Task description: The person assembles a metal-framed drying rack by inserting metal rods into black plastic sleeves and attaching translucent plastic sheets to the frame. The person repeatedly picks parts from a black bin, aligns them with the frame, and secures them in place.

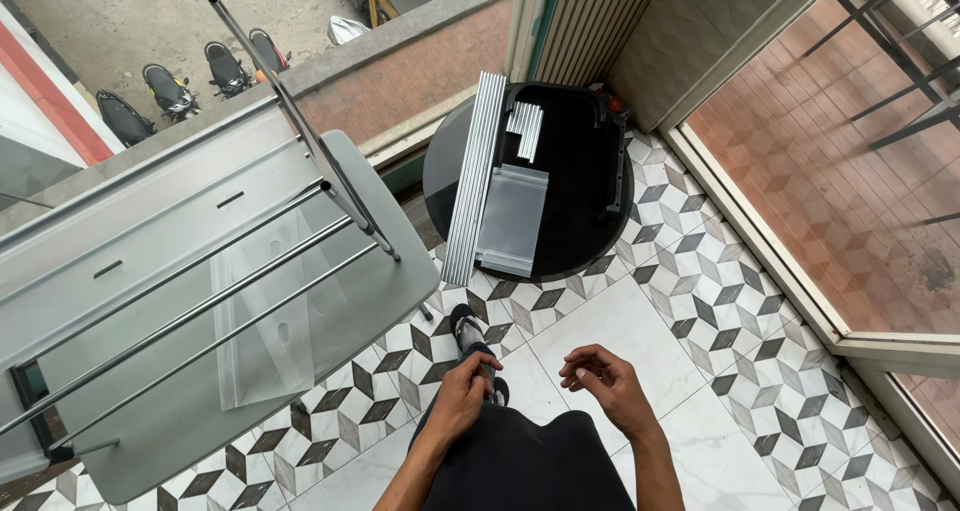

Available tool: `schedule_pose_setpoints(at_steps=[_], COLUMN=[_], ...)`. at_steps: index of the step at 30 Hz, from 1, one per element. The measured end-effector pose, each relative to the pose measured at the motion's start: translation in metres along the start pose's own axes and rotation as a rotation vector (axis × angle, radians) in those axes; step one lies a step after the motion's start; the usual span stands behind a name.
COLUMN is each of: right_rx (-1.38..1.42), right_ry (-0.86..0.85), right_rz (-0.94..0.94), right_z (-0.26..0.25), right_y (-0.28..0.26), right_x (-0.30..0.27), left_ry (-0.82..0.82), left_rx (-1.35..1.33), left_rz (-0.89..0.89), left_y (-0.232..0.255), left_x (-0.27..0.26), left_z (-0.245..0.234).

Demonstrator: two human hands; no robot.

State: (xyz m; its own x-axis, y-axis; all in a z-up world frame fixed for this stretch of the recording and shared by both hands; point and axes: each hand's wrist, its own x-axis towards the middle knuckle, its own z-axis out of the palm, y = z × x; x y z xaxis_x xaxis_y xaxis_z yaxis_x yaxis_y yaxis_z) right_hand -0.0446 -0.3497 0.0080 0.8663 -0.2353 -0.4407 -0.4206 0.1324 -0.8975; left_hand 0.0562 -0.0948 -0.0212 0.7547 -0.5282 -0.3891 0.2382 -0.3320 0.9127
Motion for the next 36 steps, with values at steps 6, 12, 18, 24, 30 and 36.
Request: schedule_pose_setpoints(at_steps=[6,12,18,24,30,36], right_rx=[0.006,0.038,0.102,-0.001,-0.249,-0.635], right_ry=[0.027,0.12,0.219,0.322,0.348,0.324], right_rz=[0.041,0.02,0.044,0.181,0.375,0.423], right_z=[-0.02,-0.047,-0.084,-0.146,-0.209,-0.239], right_y=[-0.013,-0.028,-0.031,-0.006,0.032,0.063], right_x=[0.033,0.069,0.122,0.219,0.345,0.448], left_ry=[-0.133,-0.238,-0.308,-0.279,-0.029,0.225], left_rx=[0.036,0.122,0.166,0.177,0.077,-0.076], left_rz=[0.055,0.055,0.051,-0.061,-0.231,-0.472], left_y=[0.033,0.066,0.092,0.107,0.1,0.084], left_x=[0.073,0.139,0.186,0.218,0.233,0.218], left_z=[0.004,0.01,0.022,0.04,0.07,0.116])
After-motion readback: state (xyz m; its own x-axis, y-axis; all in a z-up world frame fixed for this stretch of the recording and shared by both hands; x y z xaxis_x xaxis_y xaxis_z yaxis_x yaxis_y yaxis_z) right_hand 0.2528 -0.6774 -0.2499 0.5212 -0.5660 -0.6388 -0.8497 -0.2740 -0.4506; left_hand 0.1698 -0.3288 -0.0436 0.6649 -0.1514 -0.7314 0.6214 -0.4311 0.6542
